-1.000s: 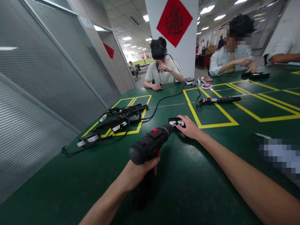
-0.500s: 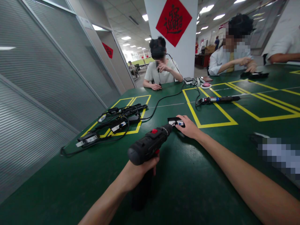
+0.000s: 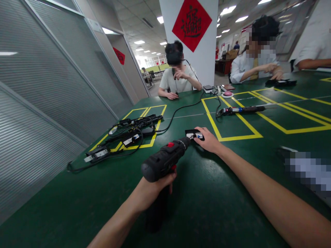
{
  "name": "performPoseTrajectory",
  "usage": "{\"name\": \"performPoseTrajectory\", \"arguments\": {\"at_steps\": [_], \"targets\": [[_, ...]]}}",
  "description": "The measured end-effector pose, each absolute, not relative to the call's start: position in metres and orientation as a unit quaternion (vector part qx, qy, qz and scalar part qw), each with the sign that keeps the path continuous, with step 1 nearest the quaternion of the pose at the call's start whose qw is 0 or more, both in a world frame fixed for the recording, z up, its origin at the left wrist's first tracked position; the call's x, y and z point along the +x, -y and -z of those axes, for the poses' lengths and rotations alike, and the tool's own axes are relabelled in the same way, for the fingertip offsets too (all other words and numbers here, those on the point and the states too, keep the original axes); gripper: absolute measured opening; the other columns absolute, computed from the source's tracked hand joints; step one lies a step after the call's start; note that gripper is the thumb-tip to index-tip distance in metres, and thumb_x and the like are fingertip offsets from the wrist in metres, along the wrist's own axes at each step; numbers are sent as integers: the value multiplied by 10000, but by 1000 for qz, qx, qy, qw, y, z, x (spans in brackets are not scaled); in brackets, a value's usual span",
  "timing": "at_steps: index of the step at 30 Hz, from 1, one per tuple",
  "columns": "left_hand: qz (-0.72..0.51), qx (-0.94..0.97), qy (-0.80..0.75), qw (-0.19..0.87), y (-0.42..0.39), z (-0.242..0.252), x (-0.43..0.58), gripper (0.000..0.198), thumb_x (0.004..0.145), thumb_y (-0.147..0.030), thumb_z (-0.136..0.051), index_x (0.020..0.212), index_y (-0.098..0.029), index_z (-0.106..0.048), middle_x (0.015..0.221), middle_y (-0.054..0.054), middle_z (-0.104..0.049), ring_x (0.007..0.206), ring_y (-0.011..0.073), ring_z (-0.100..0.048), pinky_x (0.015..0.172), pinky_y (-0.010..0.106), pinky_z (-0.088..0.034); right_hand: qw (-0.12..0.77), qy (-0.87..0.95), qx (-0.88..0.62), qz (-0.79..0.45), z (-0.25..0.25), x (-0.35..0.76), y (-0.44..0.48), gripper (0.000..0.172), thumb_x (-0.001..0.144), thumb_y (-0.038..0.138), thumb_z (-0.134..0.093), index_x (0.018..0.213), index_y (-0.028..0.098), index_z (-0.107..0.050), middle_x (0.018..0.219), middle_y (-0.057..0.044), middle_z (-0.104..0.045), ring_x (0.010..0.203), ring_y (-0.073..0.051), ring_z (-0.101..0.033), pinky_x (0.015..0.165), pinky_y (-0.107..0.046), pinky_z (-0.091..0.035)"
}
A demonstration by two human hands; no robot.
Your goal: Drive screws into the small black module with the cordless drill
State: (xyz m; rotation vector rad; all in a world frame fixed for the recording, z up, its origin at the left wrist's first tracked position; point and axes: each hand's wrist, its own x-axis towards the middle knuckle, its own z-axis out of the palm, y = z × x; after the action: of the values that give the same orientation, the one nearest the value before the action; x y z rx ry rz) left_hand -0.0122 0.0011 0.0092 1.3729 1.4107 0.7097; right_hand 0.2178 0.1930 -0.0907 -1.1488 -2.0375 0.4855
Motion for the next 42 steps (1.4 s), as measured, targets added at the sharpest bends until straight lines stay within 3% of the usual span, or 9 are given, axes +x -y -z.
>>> {"name": "performPoseTrajectory", "arguments": {"at_steps": [22,42], "targets": [[-293,559,-593,500,-1,-11,-10,253,820,-367,-608,933,-144,-648,631,39,-652,596,177,-553,595,303,-391,376,796,-437,-183,90,218,-192,493,822,315,-578,1296,250,-463,1198,-77,-507,1095,-223,-550,999,-377,-415],[-293,571,-573,510,-1,-11,-11,232,849,-359,-590,946,-150,-620,660,28,-633,619,181,-565,623,317,-414,364,795,-446,-191,89,218,-192,493,833,369,-574,1296,241,-461,1204,-89,-501,1079,-241,-555,985,-397,-426]]}}
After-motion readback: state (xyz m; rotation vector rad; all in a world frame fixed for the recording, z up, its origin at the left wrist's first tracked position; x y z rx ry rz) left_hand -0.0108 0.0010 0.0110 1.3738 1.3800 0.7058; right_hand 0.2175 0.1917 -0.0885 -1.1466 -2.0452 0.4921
